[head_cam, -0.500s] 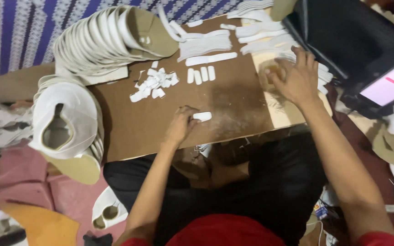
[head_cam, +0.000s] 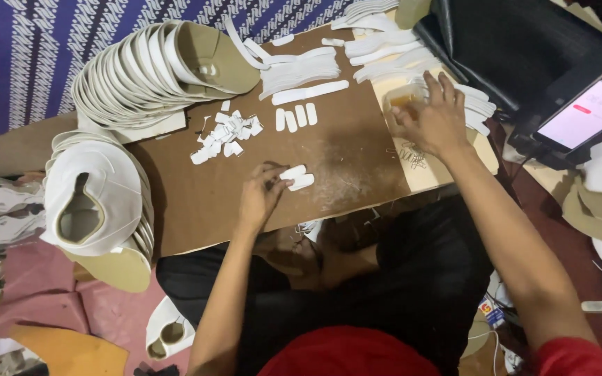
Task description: The person sits at a table and repeatedly picks up small white foam pieces, applies glue from a container, and attaches them to larger white shoe components. The person handles the pieces by hand, arranging them in a row on the table as they work.
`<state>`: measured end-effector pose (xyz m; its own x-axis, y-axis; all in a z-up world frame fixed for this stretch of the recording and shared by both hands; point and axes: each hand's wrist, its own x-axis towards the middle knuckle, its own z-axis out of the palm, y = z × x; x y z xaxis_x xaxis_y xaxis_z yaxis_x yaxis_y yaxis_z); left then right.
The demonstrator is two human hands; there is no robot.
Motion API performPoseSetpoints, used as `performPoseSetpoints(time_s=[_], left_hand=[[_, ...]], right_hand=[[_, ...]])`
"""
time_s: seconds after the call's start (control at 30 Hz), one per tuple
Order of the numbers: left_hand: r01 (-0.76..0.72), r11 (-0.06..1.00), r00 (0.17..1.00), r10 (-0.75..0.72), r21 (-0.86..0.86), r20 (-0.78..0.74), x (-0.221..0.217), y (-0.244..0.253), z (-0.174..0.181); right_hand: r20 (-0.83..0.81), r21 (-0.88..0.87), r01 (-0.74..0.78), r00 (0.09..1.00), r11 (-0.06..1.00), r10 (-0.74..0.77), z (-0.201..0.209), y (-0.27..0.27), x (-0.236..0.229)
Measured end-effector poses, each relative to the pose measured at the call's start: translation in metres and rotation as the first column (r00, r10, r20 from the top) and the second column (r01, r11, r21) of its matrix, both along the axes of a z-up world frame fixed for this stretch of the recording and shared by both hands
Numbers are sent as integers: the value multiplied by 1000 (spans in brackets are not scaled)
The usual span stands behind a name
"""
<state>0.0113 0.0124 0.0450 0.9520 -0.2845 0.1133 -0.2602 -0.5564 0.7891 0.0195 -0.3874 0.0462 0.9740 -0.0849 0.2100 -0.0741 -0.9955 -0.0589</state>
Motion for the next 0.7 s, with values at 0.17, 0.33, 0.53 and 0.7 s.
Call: performPoseSetpoints(time_s=[0.17,0.33,0.53,0.7], left_hand=[[-34,984,992,55,-176,113,-31,-28,-27],[-79,979,995,87,-186,37,-64,-64,-49],[-146,974,988,151,-175,16,-74,-82,-53],[-181,979,980,188,-95,72,-66,-96,-74]], right_hand=[[313,2,-103,945,995,97,11,6,-30],[395,-109,-114,906,987,149,-3,3,-43],[418,-117,-126,894,985,164,-7,5,-52],[458,-104,-84,881,991,122,-17,4,-55]])
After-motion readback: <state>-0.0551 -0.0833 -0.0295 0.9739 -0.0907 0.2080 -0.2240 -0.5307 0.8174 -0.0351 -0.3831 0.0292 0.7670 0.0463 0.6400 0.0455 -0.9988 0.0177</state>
